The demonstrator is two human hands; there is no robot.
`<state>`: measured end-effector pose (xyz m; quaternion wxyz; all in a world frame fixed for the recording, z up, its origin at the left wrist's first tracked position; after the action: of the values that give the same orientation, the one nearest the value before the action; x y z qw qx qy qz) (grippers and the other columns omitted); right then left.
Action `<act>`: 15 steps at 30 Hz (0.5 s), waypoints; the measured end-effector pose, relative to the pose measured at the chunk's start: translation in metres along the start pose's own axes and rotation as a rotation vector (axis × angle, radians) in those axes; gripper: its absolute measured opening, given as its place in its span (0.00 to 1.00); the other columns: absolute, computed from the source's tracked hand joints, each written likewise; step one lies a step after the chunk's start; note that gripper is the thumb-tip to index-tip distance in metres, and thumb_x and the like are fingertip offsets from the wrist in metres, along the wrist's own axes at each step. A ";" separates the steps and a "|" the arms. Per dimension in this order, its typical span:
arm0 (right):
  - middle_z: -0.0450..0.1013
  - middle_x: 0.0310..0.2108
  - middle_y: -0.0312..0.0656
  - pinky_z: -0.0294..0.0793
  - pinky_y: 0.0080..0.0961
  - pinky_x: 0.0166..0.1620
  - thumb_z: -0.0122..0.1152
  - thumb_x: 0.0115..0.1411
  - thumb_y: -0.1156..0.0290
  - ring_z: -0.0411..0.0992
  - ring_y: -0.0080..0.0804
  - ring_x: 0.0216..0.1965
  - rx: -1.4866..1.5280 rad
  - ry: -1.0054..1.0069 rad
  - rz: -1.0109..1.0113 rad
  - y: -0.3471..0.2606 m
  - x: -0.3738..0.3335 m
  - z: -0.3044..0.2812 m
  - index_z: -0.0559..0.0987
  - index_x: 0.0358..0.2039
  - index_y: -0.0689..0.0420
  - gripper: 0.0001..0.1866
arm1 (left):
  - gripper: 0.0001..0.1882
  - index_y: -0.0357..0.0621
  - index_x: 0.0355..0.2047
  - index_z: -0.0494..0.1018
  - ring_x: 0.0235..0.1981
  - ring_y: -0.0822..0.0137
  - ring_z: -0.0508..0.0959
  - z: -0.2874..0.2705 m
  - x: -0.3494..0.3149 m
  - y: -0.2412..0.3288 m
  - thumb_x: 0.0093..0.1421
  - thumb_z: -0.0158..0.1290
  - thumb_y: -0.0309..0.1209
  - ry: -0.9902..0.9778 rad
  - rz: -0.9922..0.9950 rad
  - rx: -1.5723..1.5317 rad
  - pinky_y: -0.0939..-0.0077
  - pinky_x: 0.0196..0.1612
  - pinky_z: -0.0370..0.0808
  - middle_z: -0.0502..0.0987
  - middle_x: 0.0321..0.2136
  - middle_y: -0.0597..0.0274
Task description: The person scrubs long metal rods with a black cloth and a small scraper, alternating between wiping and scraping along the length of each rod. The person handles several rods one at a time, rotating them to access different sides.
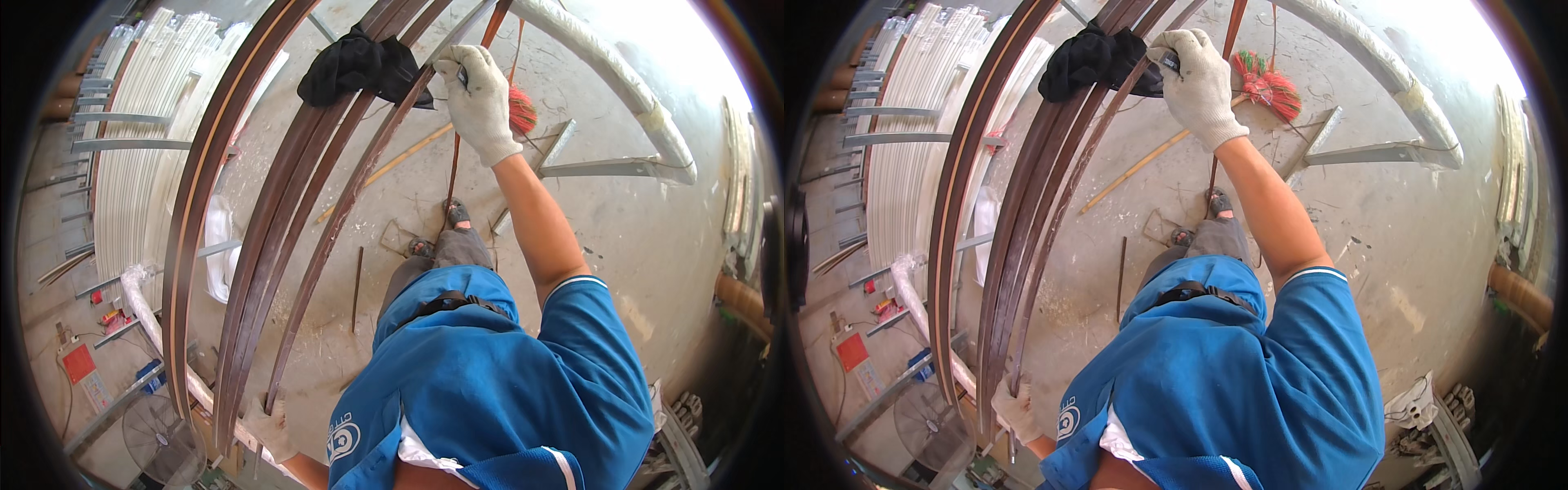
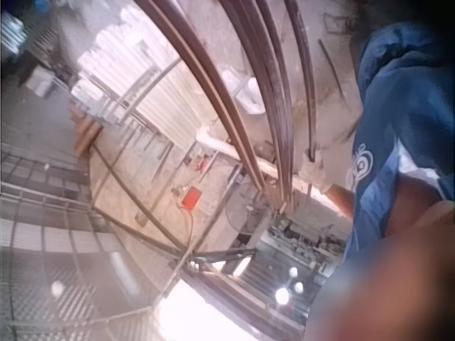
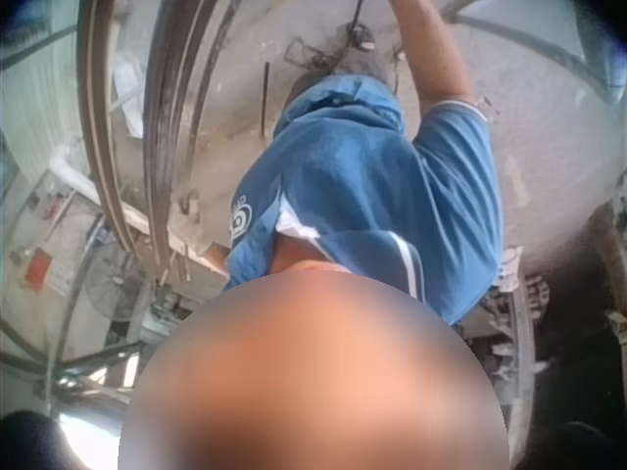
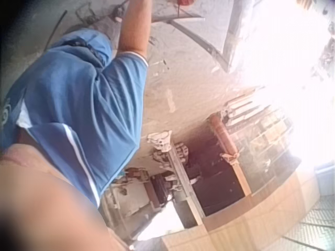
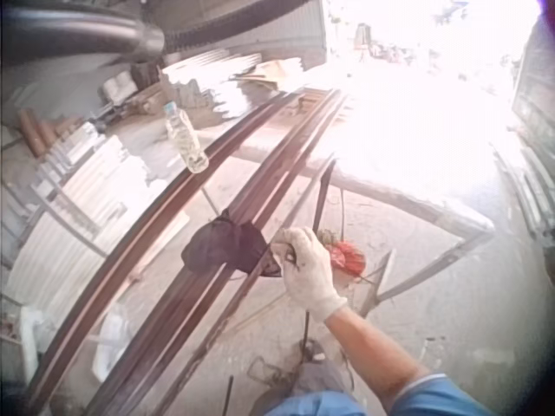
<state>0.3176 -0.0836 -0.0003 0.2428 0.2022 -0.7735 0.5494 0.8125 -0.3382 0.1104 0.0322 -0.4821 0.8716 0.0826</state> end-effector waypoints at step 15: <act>0.77 0.37 0.35 0.73 0.21 0.39 0.78 0.49 0.69 0.70 0.23 0.31 0.271 -0.092 0.278 -0.015 -0.017 -0.027 0.86 0.40 0.56 0.17 | 0.21 0.35 0.29 0.77 0.22 0.58 0.72 -0.001 -0.001 -0.004 0.52 0.68 0.44 0.053 0.099 0.025 0.62 0.30 0.67 0.75 0.20 0.53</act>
<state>0.3443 -0.0619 0.0084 0.0997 0.1492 -0.7233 0.6669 0.8167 -0.3394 0.1108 0.0109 -0.4398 0.8960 0.0601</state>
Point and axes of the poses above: each hand's wrist, its own x-axis towards the middle knuckle, its own z-axis out of the palm, y = z × x, the point moved 3 cm from there along x, towards the middle knuckle
